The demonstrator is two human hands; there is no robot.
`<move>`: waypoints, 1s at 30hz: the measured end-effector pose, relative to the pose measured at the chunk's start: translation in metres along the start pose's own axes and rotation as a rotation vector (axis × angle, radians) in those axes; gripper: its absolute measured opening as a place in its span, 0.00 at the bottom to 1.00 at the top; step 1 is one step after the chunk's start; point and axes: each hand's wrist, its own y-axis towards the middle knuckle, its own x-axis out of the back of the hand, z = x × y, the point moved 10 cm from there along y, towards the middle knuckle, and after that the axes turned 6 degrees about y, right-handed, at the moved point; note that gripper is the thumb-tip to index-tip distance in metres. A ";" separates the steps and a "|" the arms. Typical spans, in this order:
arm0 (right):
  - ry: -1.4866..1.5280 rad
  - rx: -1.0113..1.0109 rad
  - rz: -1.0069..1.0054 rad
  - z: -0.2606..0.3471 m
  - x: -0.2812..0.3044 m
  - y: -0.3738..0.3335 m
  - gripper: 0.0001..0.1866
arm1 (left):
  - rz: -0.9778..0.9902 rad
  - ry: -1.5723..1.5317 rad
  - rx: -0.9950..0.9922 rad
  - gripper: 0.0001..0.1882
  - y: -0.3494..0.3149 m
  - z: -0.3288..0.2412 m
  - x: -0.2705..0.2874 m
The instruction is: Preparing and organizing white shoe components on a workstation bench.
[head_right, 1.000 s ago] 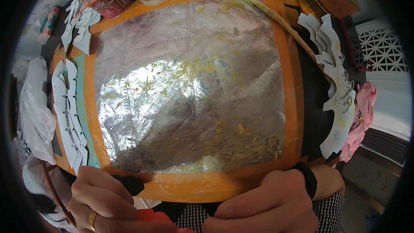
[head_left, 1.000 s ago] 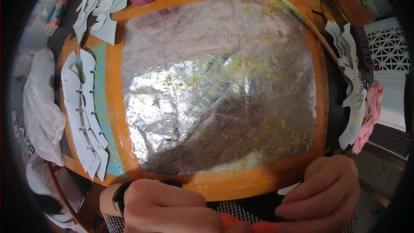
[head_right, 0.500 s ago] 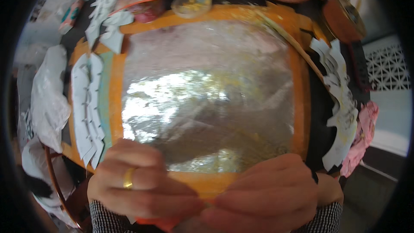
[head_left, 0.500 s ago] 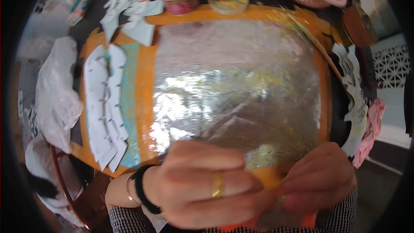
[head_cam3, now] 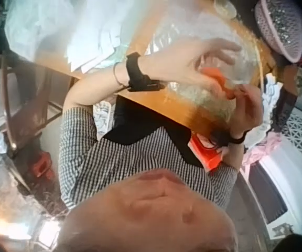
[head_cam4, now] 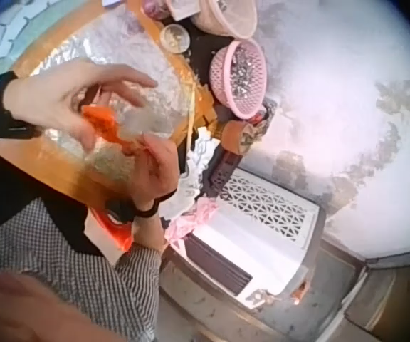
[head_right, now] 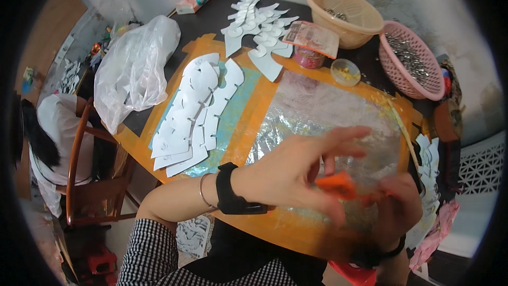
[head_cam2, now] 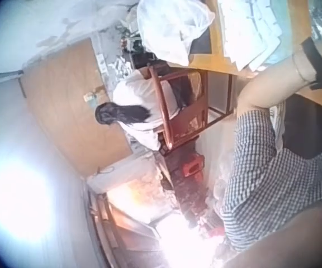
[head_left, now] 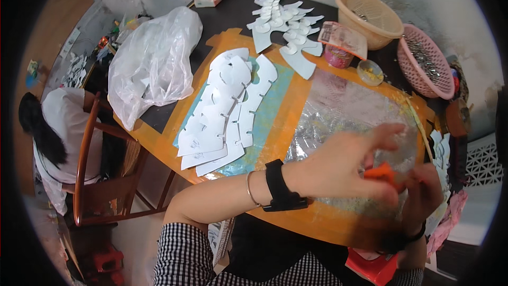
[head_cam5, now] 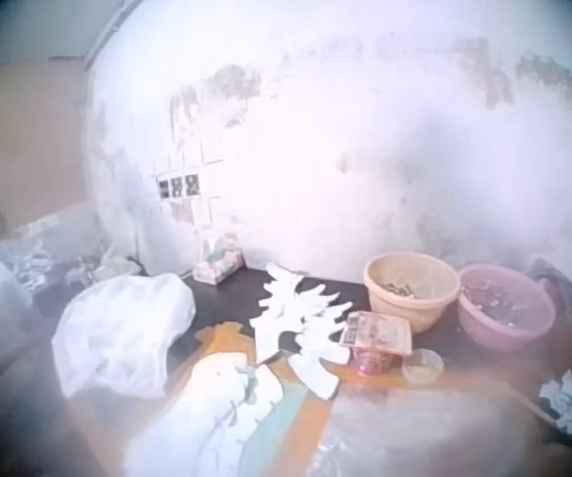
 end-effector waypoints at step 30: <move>0.064 -0.914 -0.239 -0.086 0.129 -0.387 0.07 | 0.094 0.022 0.143 0.24 -0.061 -0.038 -0.058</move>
